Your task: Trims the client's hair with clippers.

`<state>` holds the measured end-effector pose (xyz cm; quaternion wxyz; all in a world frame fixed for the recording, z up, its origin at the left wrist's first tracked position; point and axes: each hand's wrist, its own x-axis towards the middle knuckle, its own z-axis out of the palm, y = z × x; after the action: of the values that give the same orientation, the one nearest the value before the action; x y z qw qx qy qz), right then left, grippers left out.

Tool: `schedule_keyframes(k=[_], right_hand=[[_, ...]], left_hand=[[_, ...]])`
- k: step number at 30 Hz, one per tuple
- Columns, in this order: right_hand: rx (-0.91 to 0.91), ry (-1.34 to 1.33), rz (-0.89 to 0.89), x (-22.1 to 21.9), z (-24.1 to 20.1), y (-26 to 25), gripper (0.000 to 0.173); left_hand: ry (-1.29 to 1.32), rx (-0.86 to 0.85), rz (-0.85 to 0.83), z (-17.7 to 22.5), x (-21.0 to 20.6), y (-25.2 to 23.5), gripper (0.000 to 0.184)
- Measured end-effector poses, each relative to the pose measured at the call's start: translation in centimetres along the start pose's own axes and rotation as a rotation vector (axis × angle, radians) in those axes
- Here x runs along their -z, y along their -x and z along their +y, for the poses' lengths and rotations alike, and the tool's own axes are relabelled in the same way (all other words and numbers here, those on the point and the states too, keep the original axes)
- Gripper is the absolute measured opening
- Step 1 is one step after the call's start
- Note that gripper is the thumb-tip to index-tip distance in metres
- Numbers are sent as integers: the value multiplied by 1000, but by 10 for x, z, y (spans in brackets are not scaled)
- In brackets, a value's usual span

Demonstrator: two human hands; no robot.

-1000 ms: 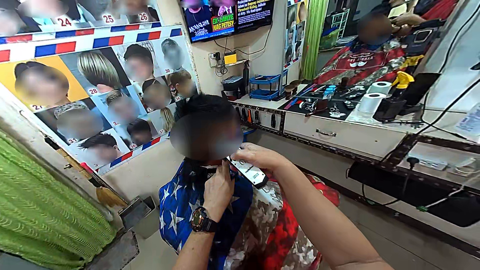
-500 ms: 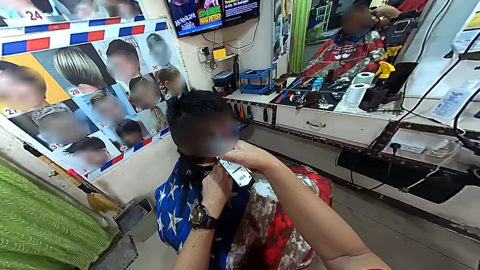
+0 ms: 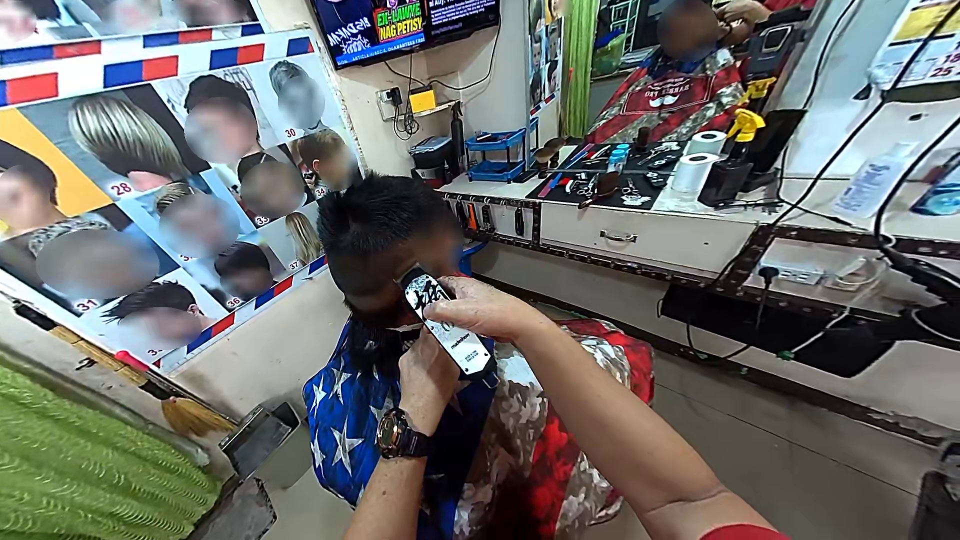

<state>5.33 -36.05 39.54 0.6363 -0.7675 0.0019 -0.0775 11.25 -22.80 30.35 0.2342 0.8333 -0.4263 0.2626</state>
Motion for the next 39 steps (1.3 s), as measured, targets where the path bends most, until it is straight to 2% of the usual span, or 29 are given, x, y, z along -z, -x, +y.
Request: schedule_keyframes(k=[6, 9, 14, 19, 22, 26, 30, 34, 39], right_hand=[[-15, 3, -29, -3, 5, -2, 41], [17, -51, -3, -7, 1, 1, 41], [-19, -53, -30, -8, 3, 1, 38], [20, -125, -19, -10, 2, 2, 37], [-2, -103, -37, -9, 5, 1, 36], [23, -202, -21, -6, 4, 1, 35], [3, -188, -61, -3, 8, 1, 31], [37, -306, -57, -1, 7, 2, 29], [12, -339, -115, 4, 13, 1, 27]], left_hand=[[77, -73, 101, -6, -3, 5, 31], [88, -30, 35, -4, 1, 5, 40], [119, -94, 79, -7, -1, 7, 35], [73, -15, -14, -2, 5, 5, 37], [113, -87, 82, -6, 1, 8, 36], [90, -53, 68, -2, 2, 5, 37], [71, -127, 147, -7, -4, 5, 30], [30, -72, 91, -6, -5, 3, 37], [-55, -74, 60, -5, -6, 1, 32]])
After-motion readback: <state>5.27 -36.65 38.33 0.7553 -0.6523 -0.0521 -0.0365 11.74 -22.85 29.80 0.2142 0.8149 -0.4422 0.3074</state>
